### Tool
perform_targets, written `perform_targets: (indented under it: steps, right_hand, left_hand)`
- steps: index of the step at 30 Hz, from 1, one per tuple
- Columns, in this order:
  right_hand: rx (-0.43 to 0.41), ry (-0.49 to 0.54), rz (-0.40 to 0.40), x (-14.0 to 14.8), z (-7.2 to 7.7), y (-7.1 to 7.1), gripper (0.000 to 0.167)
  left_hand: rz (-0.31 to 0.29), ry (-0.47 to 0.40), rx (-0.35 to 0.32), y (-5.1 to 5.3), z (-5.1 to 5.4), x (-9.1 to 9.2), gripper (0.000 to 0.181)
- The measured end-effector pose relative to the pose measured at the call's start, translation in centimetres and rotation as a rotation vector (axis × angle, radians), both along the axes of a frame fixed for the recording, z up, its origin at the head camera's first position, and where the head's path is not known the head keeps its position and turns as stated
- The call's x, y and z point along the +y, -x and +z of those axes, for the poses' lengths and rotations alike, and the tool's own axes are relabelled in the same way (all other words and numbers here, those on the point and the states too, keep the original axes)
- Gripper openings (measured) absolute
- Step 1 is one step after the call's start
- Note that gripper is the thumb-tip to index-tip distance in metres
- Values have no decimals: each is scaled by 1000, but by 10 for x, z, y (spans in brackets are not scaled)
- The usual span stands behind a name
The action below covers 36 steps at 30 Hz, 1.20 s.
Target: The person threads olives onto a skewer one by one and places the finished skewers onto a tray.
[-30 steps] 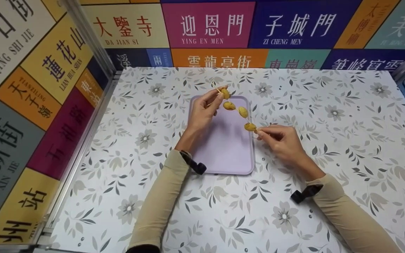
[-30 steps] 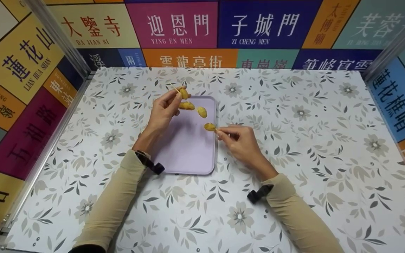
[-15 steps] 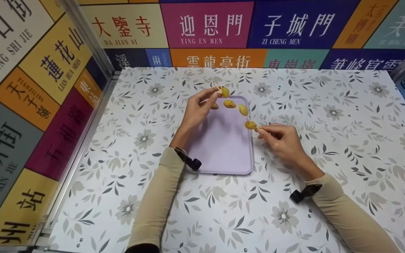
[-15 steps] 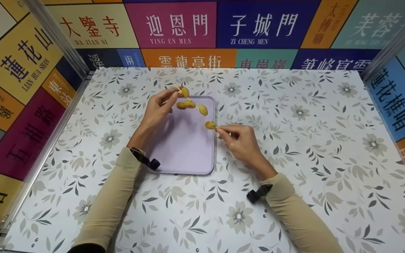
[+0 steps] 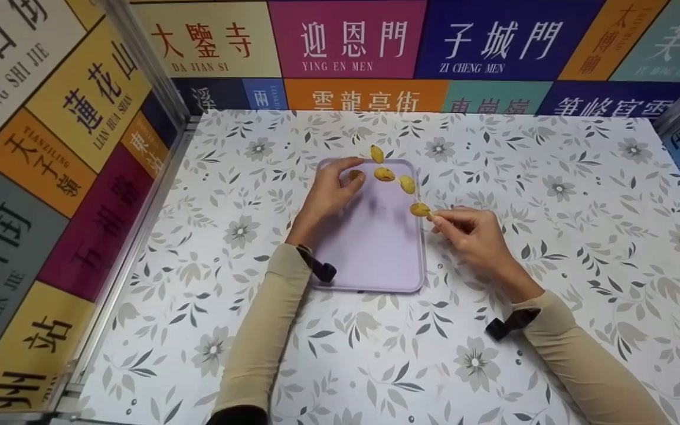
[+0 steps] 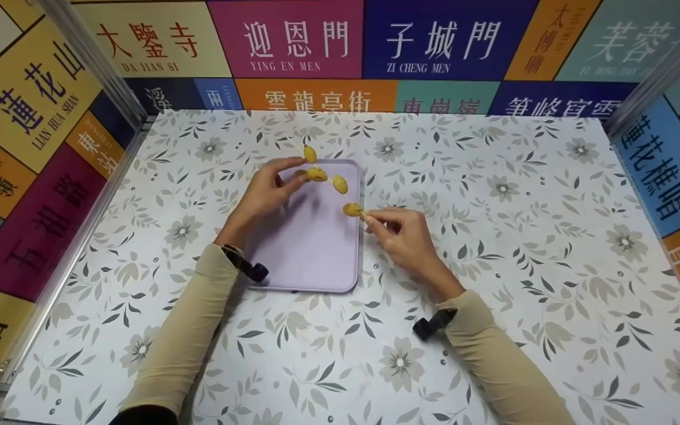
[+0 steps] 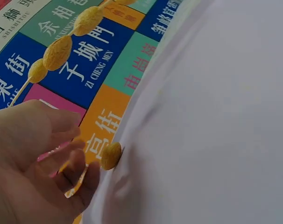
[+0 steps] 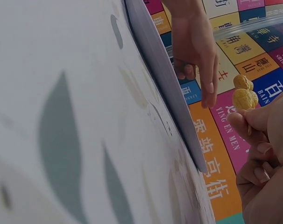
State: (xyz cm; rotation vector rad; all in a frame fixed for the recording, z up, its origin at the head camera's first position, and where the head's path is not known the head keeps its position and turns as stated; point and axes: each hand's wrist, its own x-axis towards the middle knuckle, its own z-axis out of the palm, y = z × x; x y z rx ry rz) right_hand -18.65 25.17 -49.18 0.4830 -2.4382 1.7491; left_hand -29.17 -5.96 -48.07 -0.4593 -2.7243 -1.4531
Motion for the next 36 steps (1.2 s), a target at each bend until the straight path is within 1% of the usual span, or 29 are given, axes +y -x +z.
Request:
perform_targets:
  steps: [3,5,7,10,13,16,19,21,23,26,28,32,36]
  right_hand:
    - [-13,-4,-2,0,0,0,14]
    - [-21,-5,-1,1,1,0,14]
    - [-30,-3,-1,1,1,0,14]
    - [-33,-9,-5,1,2,-1,14]
    - [-31,-21,-9,1,2,-1,14]
    - [-37,-24,-15,1,2,-2,15]
    - [-48,-15,-19,1,2,-2,15]
    - [-41,-17,-24,0,1,-1,15]
    - [-22,-29,-29,0,1,0,15]
    - [-10,-30,-30,-1,2,0,15]
    - [-16,-23,-27,-1,3,0,15]
    - [-36,-16,-28,-1,3,-2,15]
    - [-48,-19,-26,0,2,-1,16]
  left_hand:
    - [-25,79,-34,-1,-1,2,47]
    - [-30,105,-58,-3,-1,4,49]
    - [-24,125,-67,-4,-2,5,47]
    - [1,160,-52,-6,-2,7,43]
    - [32,218,-41,-8,-1,8,37]
    - [69,265,-54,-9,0,9,32]
    - [100,274,-74,-8,0,9,30]
    - [109,257,-70,-8,0,8,28]
    - [110,220,-51,-7,0,6,24]
    - [104,131,-10,-5,0,4,21]
    - [108,61,4,-4,1,2,22]
    - [137,-54,-6,-3,4,0,24]
    - [163,-167,-40,-2,8,-2,23]
